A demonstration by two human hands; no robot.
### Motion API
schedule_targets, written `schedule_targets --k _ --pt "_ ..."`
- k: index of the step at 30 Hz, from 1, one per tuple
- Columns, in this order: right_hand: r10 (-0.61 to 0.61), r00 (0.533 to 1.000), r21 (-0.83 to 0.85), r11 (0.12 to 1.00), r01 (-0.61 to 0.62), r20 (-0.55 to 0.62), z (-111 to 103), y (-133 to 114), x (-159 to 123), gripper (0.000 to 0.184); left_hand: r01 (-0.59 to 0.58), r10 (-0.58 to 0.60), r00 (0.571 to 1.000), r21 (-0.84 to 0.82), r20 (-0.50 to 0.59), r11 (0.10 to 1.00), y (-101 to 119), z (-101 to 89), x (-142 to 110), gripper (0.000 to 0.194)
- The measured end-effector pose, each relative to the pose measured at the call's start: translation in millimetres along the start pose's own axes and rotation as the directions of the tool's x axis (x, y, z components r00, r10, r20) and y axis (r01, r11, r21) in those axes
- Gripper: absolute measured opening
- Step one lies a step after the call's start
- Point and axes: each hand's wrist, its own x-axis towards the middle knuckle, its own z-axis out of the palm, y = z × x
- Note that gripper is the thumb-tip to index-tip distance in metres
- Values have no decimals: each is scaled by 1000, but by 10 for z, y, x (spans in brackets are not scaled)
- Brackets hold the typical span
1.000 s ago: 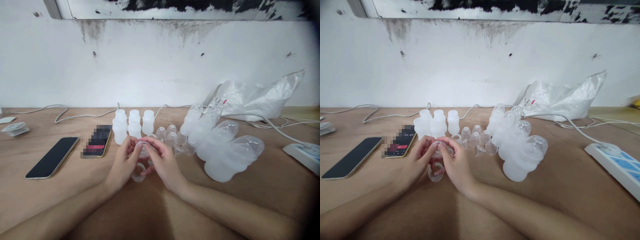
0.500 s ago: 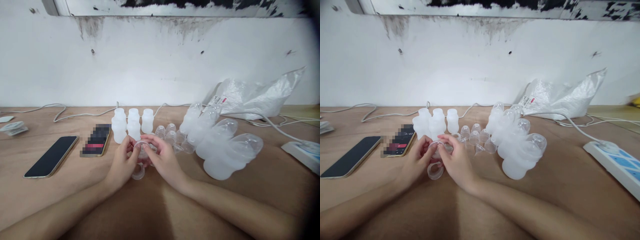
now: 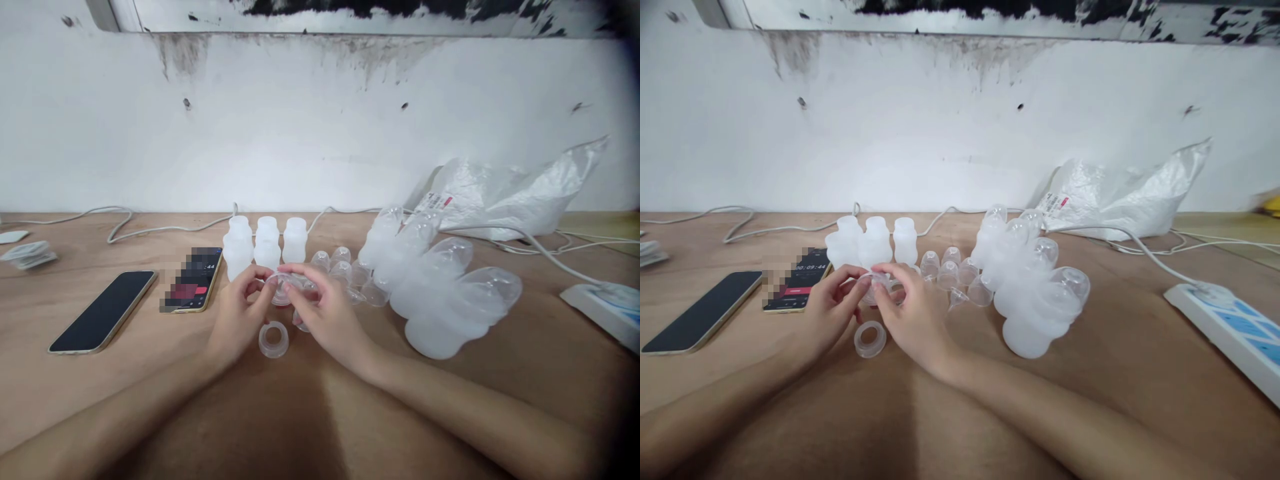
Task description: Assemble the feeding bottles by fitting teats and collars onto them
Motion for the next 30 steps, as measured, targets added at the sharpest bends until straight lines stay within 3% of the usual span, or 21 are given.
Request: schedule_targets --k 4,9,16,23,26,30 --pt "68 998 157 985 -66 -2 60 -18 -36 23 88 -86 996 -121 21 989 54 54 -56 19" --pt "147 989 302 943 -142 8 97 -41 -62 23 117 -117 993 -166 8 979 110 101 -107 17" --pt "132 991 303 944 -132 21 102 -28 -51 20 103 -100 995 -191 27 976 96 97 -123 15" --pt "135 989 247 958 -145 55 77 5 -45 18 -24 24 1000 -27 -7 999 44 85 -129 14" --pt "116 992 209 970 -122 41 81 5 -40 15 -17 17 1000 -44 1 999 35 90 -146 14" --pt "202 979 318 928 -196 15 125 -25 -58 17 18 -22 999 -107 -32 994 26 127 -165 14"
